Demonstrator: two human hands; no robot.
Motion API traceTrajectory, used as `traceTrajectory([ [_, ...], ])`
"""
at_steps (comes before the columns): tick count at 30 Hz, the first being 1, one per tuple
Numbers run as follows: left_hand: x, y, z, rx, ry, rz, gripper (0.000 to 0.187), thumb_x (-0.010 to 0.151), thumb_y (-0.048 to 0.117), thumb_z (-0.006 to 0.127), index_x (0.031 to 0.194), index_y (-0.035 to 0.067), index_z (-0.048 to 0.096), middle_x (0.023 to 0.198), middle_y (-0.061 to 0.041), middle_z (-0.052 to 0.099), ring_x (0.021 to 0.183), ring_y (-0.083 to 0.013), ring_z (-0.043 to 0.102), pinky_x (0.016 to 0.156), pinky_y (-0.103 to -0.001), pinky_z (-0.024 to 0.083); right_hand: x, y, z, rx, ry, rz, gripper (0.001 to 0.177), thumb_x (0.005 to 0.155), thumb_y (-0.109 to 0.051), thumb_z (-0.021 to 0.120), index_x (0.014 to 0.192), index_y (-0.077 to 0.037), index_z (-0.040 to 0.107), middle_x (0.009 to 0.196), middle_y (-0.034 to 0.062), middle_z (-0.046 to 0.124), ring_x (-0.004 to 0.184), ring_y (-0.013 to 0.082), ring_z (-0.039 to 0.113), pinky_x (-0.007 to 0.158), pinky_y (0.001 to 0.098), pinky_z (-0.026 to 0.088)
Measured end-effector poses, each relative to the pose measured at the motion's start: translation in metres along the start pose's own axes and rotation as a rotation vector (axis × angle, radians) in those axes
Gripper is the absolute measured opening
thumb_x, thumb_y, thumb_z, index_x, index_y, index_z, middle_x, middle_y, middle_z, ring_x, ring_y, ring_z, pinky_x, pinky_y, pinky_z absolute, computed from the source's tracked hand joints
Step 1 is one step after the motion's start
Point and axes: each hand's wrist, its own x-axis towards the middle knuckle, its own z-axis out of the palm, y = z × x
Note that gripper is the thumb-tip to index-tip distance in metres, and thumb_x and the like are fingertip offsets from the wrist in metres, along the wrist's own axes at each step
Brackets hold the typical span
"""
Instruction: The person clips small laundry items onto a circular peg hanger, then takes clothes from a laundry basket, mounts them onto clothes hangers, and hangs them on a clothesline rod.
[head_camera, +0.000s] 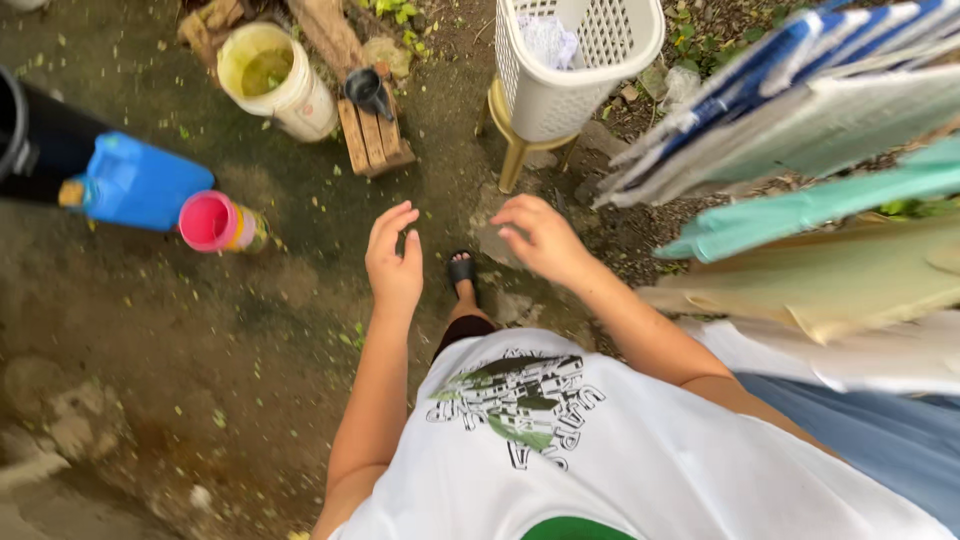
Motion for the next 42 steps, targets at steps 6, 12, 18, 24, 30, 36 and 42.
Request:
traceTrajectory([
  [6,0.191,-0.055,0.052,-0.025,-0.209,0.077,0.025,0.092,-0.002,0.064,0.116,0.005,0.070,0.128,-0.012,0.068,0.123,-0.0300,0.065,0.107,-0.038,0.049,0.120,0.073,-0.013,0.066,0.082,0.243,0.016,0.092,-0.006,0.069,0.108,-0.005,0.069,0.106,0.0125,0.065,0.103,0.0304,0.065,0.093,0.0385,0.052],
  [12,0.337,-0.079,0.152,-0.114,-0.462,0.180,0.024,0.094,0.001,0.063,0.116,0.005,0.069,0.128,-0.012,0.068,0.122,-0.0317,0.064,0.104,-0.038,0.051,0.221,0.148,-0.039,0.124,0.194,0.358,0.020,0.091,-0.005,0.067,0.110,-0.003,0.070,0.108,0.0111,0.067,0.096,0.0270,0.066,0.082,0.0363,0.052],
  [18,0.439,-0.178,0.274,-0.063,-0.614,0.162,0.022,0.089,0.000,0.064,0.110,0.006,0.070,0.123,-0.009,0.069,0.117,-0.0319,0.066,0.100,-0.038,0.053,0.283,0.349,-0.011,0.069,0.346,0.530,0.018,0.093,-0.007,0.068,0.110,-0.005,0.073,0.102,0.0118,0.067,0.090,0.0252,0.068,0.080,0.0347,0.053],
  [24,0.517,-0.265,0.397,0.055,-0.758,0.309,0.024,0.084,-0.001,0.065,0.106,0.007,0.071,0.124,-0.012,0.068,0.113,-0.0352,0.064,0.097,-0.042,0.052,0.367,0.510,0.036,0.054,0.355,0.938,0.022,0.082,-0.010,0.074,0.104,-0.011,0.077,0.105,0.0172,0.067,0.087,0.0307,0.069,0.076,0.0410,0.054],
  [30,0.551,-0.314,0.477,0.144,-1.029,0.345,0.026,0.086,0.006,0.062,0.110,0.008,0.071,0.119,-0.015,0.069,0.107,-0.0378,0.066,0.094,-0.046,0.053,0.393,0.571,0.061,-0.532,-0.581,0.795,0.028,0.096,-0.016,0.057,0.117,-0.011,0.074,0.121,0.0117,0.074,0.111,0.0283,0.069,0.104,0.0524,0.046],
  [36,0.545,-0.330,0.496,0.135,-1.235,0.301,0.024,0.088,0.013,0.063,0.110,0.011,0.073,0.118,-0.014,0.070,0.102,-0.0392,0.066,0.090,-0.047,0.053,0.372,0.608,0.081,-0.585,-0.406,1.029,0.043,0.090,-0.015,0.055,0.133,-0.009,0.061,0.128,0.0114,0.068,0.115,0.0358,0.066,0.093,0.0587,0.051],
  [42,0.547,-0.335,0.494,0.095,-1.334,0.205,0.024,0.091,0.018,0.066,0.114,0.014,0.073,0.119,-0.011,0.070,0.106,-0.0364,0.067,0.091,-0.045,0.054,0.375,0.599,0.055,-0.401,-0.109,1.142,0.033,0.090,-0.013,0.062,0.121,-0.004,0.069,0.116,0.0186,0.071,0.104,0.0357,0.070,0.086,0.0442,0.056],
])
